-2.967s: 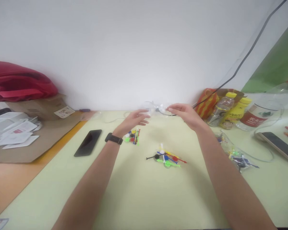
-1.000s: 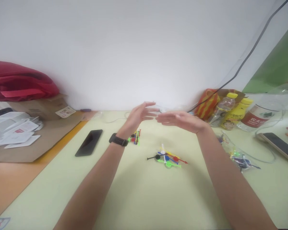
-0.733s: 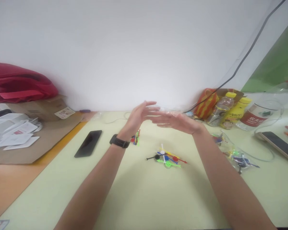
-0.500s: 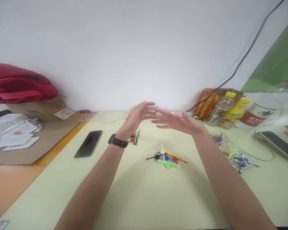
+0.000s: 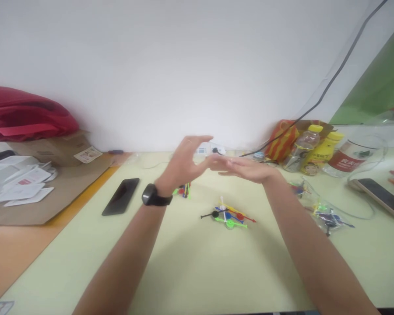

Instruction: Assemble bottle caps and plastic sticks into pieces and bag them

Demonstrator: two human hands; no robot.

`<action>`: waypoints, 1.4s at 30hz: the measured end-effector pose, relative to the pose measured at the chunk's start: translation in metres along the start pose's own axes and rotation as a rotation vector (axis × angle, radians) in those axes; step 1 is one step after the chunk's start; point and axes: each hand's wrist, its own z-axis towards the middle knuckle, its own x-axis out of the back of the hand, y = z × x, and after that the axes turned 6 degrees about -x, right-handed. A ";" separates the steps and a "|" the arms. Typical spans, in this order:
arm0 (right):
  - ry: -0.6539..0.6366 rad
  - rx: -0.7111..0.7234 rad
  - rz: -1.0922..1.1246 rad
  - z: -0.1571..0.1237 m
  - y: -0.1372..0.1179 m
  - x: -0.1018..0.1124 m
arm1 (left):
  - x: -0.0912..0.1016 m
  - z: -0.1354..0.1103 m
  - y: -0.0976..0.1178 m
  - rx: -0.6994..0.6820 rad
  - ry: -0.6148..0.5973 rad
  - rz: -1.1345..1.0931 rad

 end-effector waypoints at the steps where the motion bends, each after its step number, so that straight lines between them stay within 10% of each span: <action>1: 0.021 -0.015 0.038 0.002 0.002 -0.001 | -0.005 -0.001 0.002 -0.056 -0.023 0.089; 9: 0.036 0.003 0.413 0.020 0.019 -0.004 | -0.037 -0.013 -0.002 -0.245 -0.266 0.255; 26: 0.092 -0.060 0.524 0.017 0.015 0.002 | -0.056 -0.024 -0.018 -0.176 -0.261 0.249; 31: 0.313 -0.121 0.271 0.007 0.009 0.010 | -0.048 -0.027 -0.034 -0.102 -0.289 0.272; 36: 0.671 -0.210 -0.433 0.008 0.002 0.006 | -0.025 -0.036 -0.068 0.046 -0.270 0.209; 42: -0.021 -0.374 -0.789 0.029 0.010 -0.031 | -0.004 -0.050 -0.102 0.290 -0.224 0.014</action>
